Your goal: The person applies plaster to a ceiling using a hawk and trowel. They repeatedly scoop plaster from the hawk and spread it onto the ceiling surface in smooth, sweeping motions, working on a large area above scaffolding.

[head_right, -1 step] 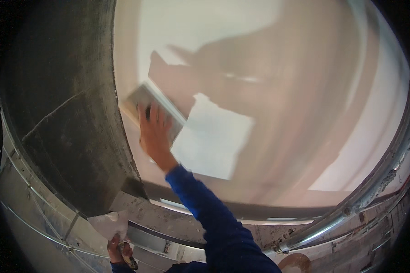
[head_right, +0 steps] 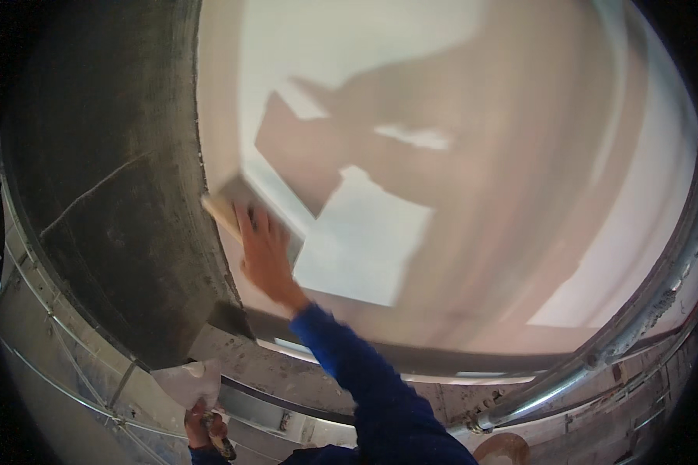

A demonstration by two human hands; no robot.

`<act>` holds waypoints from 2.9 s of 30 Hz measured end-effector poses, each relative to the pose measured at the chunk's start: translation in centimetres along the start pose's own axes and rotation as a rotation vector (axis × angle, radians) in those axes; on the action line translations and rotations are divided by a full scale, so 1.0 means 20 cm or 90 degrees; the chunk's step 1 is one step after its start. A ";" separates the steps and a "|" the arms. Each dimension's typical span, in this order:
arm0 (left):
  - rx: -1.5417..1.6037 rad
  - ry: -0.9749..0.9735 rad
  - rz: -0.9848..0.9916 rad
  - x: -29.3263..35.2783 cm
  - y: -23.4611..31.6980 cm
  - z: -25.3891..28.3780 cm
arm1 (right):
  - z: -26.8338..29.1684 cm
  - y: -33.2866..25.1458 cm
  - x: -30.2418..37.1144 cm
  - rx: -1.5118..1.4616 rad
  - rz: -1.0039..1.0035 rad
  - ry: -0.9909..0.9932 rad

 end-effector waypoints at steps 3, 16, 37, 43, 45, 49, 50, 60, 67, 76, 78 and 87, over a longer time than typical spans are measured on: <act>0.024 -0.029 0.058 0.03 -0.05 0.02 | -0.12 0.20 0.61 -0.373 -0.138 -0.221; -0.209 -0.267 0.495 -0.04 -0.43 -0.33 | 0.59 0.33 1.38 -0.724 -0.802 -0.131; -0.137 -0.191 0.454 0.02 -0.62 -0.90 | 1.13 0.66 2.21 -0.710 -0.811 -0.085; -0.108 -0.444 0.369 0.18 -0.82 -0.98 | 1.71 0.39 1.94 -0.702 -0.679 -0.188; -0.151 -0.459 0.318 0.26 -0.82 -1.09 | 1.85 0.30 1.83 -0.752 -0.759 -0.186; -0.242 -0.506 0.331 0.40 -1.01 -1.28 | 2.13 0.28 1.93 -0.728 -0.669 -0.128; -0.256 -0.506 0.333 0.42 -1.05 -1.28 | 2.19 0.26 1.91 -0.762 -0.741 -0.114; -0.387 -0.733 0.511 0.71 -1.10 -1.54 | 2.51 0.12 2.33 -0.451 -0.597 0.344; -0.418 -0.869 0.578 0.73 -1.24 -1.49 | 2.46 0.06 2.34 -0.417 -0.624 0.473; -0.377 -0.728 0.391 0.62 -1.08 -1.48 | 2.28 0.13 2.24 -0.520 -0.759 0.426; -0.414 -0.689 0.246 0.55 -1.07 -1.45 | 2.20 0.16 2.19 -0.574 -0.815 0.371; -0.413 -0.434 -0.175 0.42 -0.91 -1.39 | 1.75 0.32 1.98 -0.816 -0.830 0.070</act>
Point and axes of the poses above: each hand's wrist, its own x-axis away from the middle knuckle, its own z-axis out of the back of the hand, y = z × x, the point moved 2 cm from there along -x, towards the middle knuckle, and after that the axes turned 1 degree about -z, right-handed, at the moved point
